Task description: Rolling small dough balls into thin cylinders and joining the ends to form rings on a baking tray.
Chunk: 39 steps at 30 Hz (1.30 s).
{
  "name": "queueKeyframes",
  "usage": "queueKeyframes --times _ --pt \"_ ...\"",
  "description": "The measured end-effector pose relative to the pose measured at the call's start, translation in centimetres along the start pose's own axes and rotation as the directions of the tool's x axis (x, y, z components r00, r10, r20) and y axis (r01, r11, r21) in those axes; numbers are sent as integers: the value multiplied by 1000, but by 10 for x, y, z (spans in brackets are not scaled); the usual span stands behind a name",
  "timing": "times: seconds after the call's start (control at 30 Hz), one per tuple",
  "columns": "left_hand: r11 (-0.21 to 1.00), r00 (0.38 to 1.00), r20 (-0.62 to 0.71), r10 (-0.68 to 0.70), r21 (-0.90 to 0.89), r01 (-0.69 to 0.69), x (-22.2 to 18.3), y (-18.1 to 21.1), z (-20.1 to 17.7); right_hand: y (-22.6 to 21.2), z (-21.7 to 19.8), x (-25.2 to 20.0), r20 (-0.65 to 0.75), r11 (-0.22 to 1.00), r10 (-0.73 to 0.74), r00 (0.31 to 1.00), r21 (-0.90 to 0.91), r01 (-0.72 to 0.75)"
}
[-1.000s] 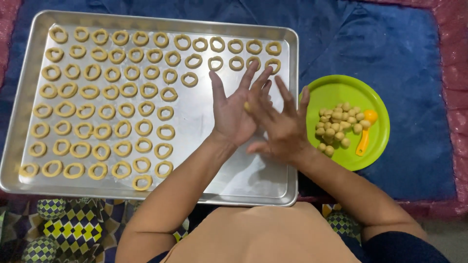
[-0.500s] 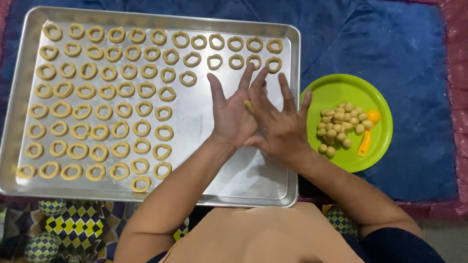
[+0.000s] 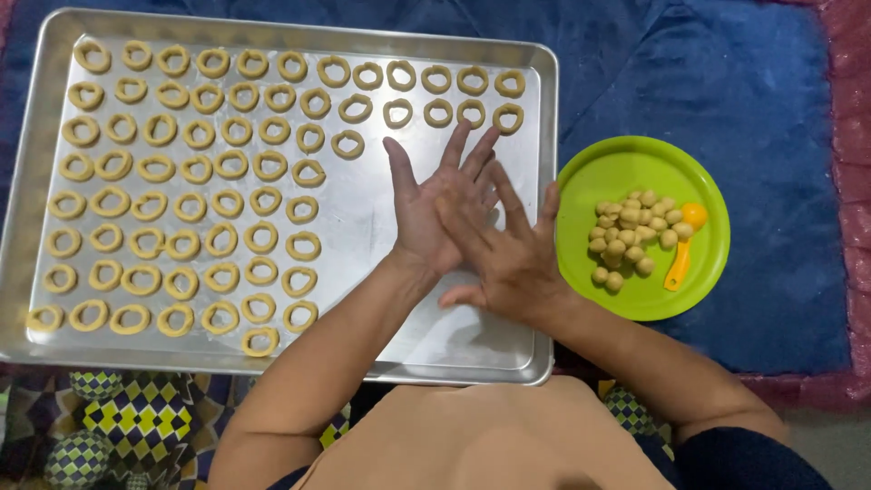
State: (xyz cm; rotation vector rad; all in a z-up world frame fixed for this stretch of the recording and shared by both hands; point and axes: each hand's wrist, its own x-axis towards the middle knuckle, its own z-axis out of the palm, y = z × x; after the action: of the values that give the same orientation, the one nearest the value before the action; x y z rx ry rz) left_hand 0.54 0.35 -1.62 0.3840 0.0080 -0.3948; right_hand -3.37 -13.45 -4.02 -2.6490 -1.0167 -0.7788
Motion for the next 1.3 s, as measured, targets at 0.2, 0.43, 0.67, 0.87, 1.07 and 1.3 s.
queueKeyframes --times 0.2,0.43,0.67,0.87,1.07,1.3 --pt "979 992 57 -116 -161 124 -1 2 13 31 -15 18 170 968 162 972 167 -190" --pt "996 984 176 -14 -84 29 12 -10 -41 5 -6 -5 45 997 -80 996 -14 81" --pt "997 985 170 -12 -70 24 8 -6 -27 -1 -7 -4 17 999 -43 999 -5 43" --pt "976 976 187 -108 -164 140 0 -6 -5 33 -18 13 157 975 133 979 157 -157" --pt "982 960 272 -73 -150 117 14 -9 -40 12 1 -12 28 993 -110 994 46 109" --pt "986 986 114 -119 -105 131 5 -3 -18 3 -2 -11 -44 997 -65 997 27 67"
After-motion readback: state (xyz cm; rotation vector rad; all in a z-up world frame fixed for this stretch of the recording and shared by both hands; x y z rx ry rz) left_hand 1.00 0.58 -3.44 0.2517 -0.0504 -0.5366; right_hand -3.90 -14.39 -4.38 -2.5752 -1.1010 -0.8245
